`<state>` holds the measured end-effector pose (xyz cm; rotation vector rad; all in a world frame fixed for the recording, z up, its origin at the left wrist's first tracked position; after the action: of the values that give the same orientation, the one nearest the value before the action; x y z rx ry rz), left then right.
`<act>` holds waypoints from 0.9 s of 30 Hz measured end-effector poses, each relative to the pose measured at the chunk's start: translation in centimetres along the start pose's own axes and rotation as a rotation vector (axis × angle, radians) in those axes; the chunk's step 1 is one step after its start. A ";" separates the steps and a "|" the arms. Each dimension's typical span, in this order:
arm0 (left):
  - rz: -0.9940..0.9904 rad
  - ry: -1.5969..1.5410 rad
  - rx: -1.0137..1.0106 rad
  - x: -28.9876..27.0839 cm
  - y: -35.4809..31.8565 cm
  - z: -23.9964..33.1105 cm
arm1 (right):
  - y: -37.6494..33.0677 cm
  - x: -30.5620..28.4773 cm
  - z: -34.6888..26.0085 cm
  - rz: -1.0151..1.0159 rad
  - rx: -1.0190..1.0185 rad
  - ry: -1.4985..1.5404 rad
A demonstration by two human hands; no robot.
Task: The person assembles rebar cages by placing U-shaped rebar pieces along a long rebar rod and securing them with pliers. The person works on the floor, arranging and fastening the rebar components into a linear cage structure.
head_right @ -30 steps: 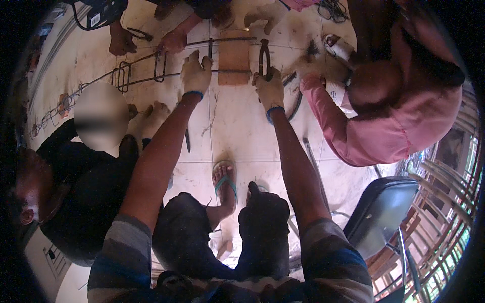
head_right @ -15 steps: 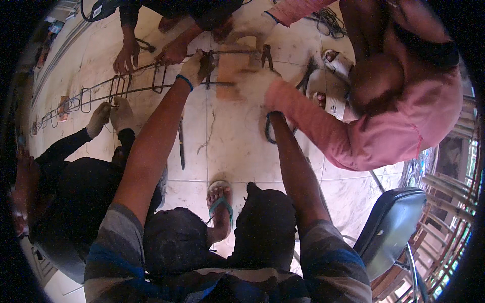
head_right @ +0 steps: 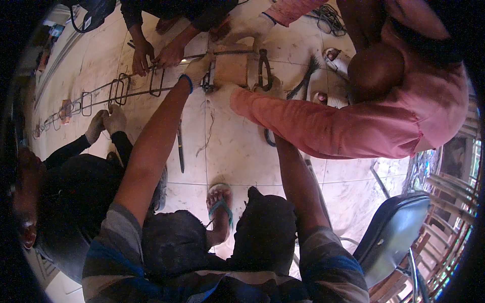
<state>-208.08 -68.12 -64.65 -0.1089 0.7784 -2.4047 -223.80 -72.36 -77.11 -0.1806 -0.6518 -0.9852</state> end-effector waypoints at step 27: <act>-0.096 -0.147 -0.088 -0.3 0.8 -0.3 | -6.3 6.2 17.4 -1.502 1.852 2.070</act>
<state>-207.52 -68.32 -65.29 -0.3617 0.8273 -2.4194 -234.05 -72.94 -60.50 -2.9848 -0.7395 0.8466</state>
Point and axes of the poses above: each hand's wrist, its own y-axis towards the middle knuckle, its own x-axis out of the palm, z = x × y, the point moved 1 cm from there along y, towards the middle knuckle, and after that the axes turned 5 degrees about -x, right-handed, at the moved point
